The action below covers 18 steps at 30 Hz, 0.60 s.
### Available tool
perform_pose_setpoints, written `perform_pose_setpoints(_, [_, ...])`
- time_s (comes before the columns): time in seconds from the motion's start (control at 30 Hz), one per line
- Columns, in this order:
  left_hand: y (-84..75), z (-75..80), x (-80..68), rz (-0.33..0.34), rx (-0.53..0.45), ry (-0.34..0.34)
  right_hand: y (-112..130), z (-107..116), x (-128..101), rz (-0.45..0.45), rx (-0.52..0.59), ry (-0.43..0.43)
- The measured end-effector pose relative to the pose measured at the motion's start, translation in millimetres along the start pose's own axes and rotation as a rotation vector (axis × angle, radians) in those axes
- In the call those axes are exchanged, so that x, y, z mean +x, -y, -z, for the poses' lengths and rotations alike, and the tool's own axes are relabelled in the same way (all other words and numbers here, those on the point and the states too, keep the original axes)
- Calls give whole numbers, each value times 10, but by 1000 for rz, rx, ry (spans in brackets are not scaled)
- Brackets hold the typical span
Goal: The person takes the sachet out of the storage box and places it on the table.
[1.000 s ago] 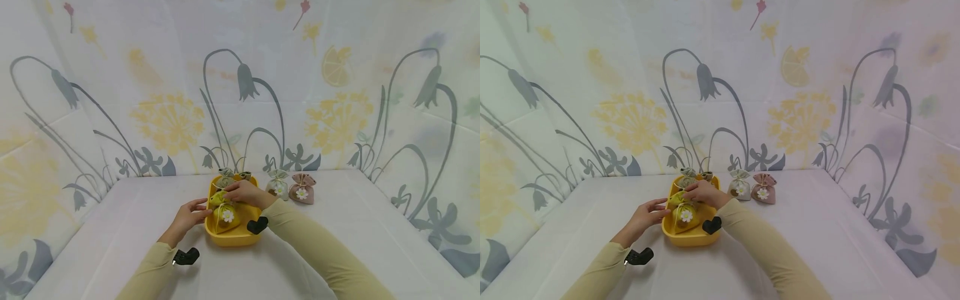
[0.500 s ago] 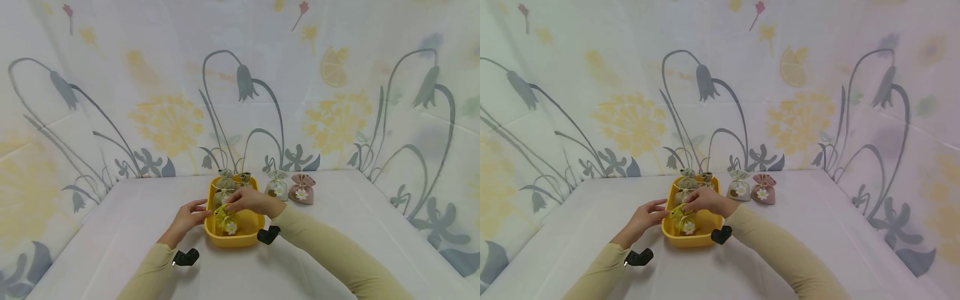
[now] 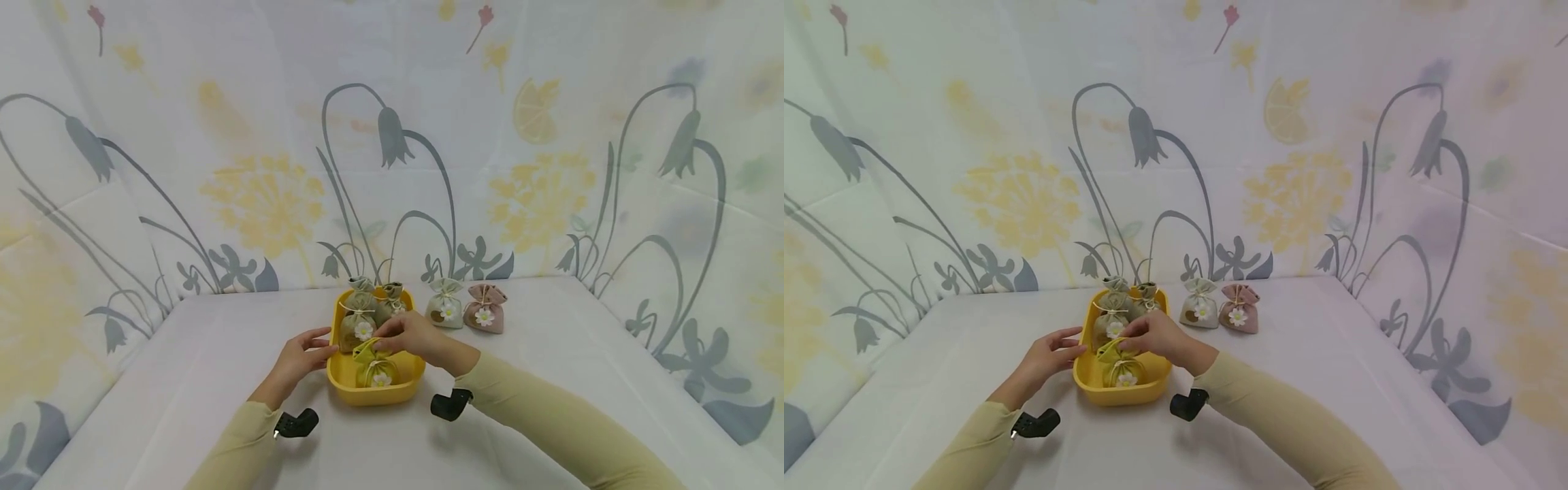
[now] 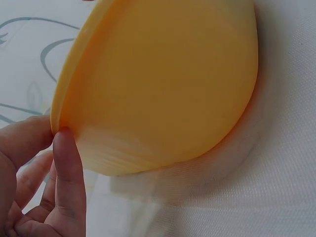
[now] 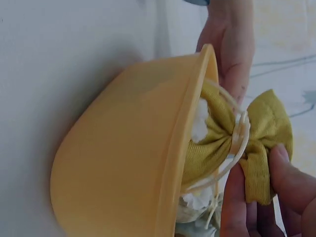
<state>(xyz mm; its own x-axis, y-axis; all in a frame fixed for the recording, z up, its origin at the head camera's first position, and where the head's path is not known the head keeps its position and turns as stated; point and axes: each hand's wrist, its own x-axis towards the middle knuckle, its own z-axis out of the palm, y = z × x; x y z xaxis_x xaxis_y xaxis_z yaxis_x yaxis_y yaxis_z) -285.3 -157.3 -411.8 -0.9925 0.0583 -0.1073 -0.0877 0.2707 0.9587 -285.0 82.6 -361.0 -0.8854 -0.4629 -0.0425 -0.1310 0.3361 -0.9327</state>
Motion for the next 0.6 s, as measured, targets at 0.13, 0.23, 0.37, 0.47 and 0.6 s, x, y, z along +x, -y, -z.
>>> perform_pose_setpoints(0.13, [0,7,-8,6,0,-7,27,-4,-73,15,23,-32])
perform_pose_setpoints(0.23, [6,2,-12,5,-6,-7,86,-2,-144,21,56,-56])
perform_pose_setpoints(0.37, [12,-11,-13,-1,-19,2,178,14,-245,32,99,-91])
perform_pose_setpoints(0.47, [11,-12,-14,-3,-14,-3,237,39,-307,50,118,-108])
perform_pose_setpoints(0.6, [0,-7,-13,1,10,-18,286,102,-368,67,137,-133])
